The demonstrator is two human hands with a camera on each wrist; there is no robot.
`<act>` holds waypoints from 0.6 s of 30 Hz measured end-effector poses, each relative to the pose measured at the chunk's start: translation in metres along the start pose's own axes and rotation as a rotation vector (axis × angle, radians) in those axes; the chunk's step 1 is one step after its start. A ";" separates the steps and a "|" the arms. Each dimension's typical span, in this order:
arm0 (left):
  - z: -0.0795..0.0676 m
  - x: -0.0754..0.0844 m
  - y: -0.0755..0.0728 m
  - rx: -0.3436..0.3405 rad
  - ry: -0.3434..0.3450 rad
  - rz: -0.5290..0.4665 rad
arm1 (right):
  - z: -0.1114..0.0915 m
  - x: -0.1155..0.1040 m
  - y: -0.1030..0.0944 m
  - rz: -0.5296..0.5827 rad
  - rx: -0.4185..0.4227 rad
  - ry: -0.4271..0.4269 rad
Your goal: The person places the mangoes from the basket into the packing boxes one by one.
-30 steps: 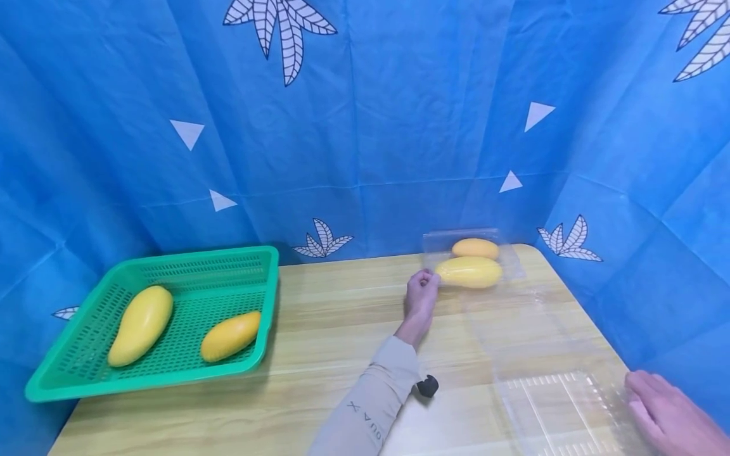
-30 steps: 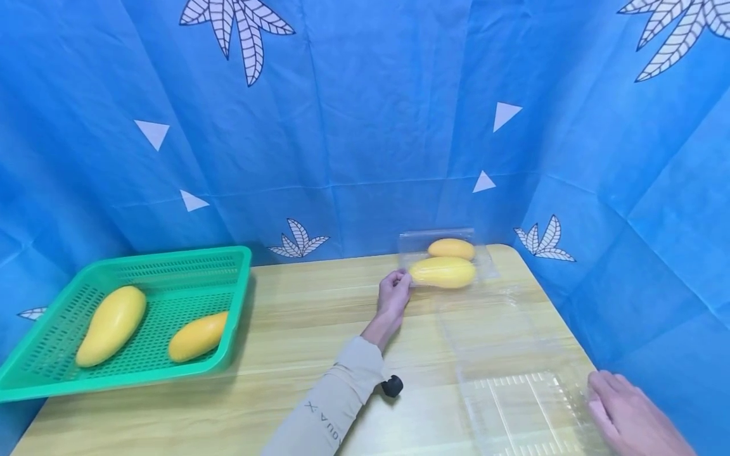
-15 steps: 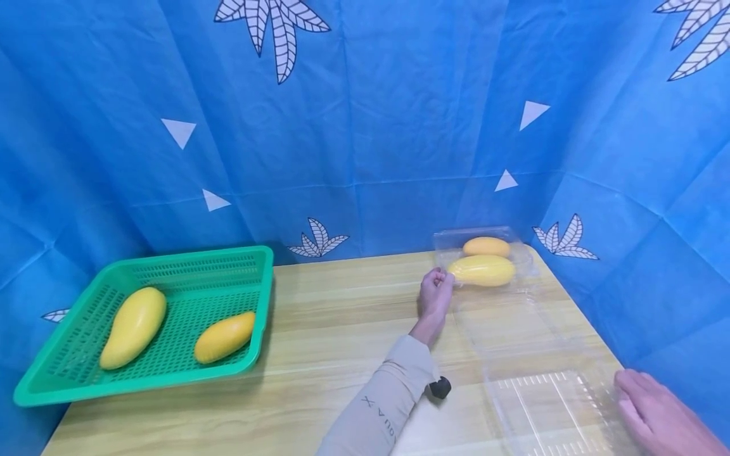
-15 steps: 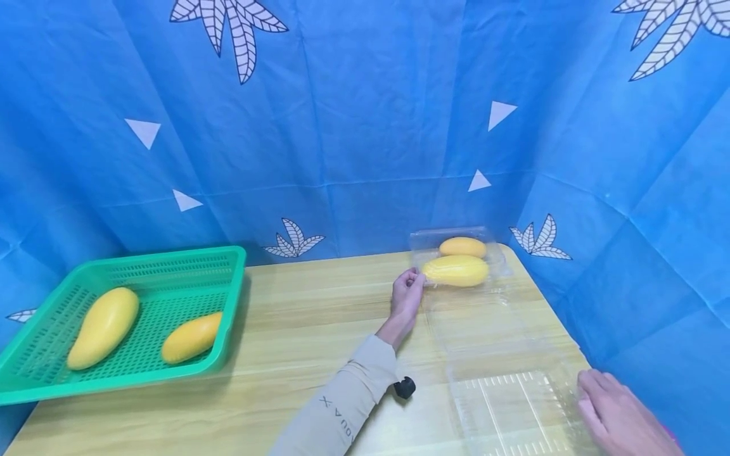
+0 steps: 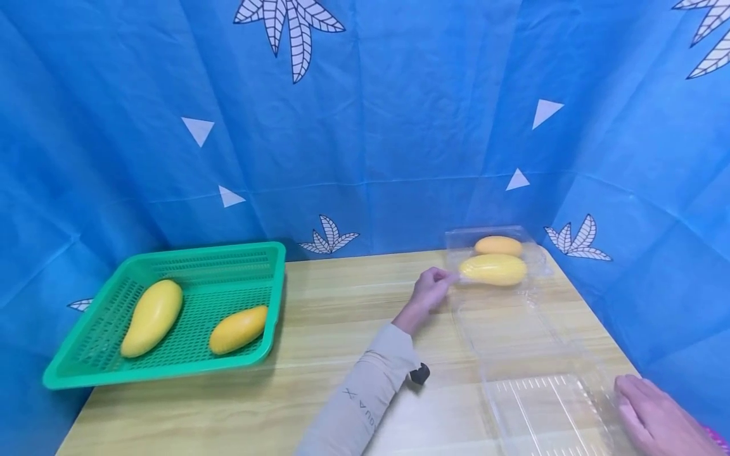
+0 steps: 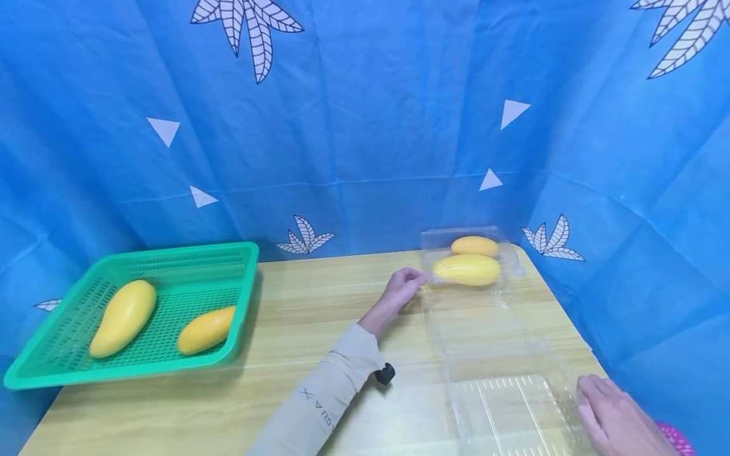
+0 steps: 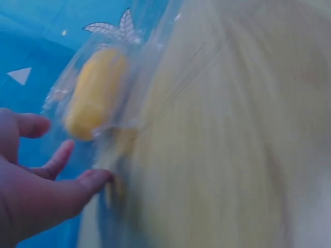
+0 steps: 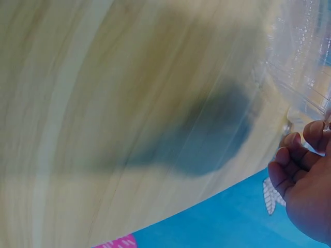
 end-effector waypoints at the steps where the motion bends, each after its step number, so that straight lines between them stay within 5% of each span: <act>1: -0.001 0.002 -0.004 -0.024 0.005 0.027 | -0.001 -0.002 0.000 0.008 0.012 -0.015; 12: -0.025 0.057 -0.049 -0.333 0.265 0.381 | 0.002 -0.028 0.007 -0.002 -0.023 -0.051; 18: -0.046 0.087 -0.076 -0.437 0.318 0.518 | 0.008 -0.054 0.017 0.039 -0.027 -0.087</act>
Point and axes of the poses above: each hand's wrist, its own z-axis towards the middle knuckle, its own y-axis out of the palm, x = y × z, the point moved 8 cm from there along z, towards the middle knuckle, and after that the axes turned 9 degrees about y, right-handed, at the moved point
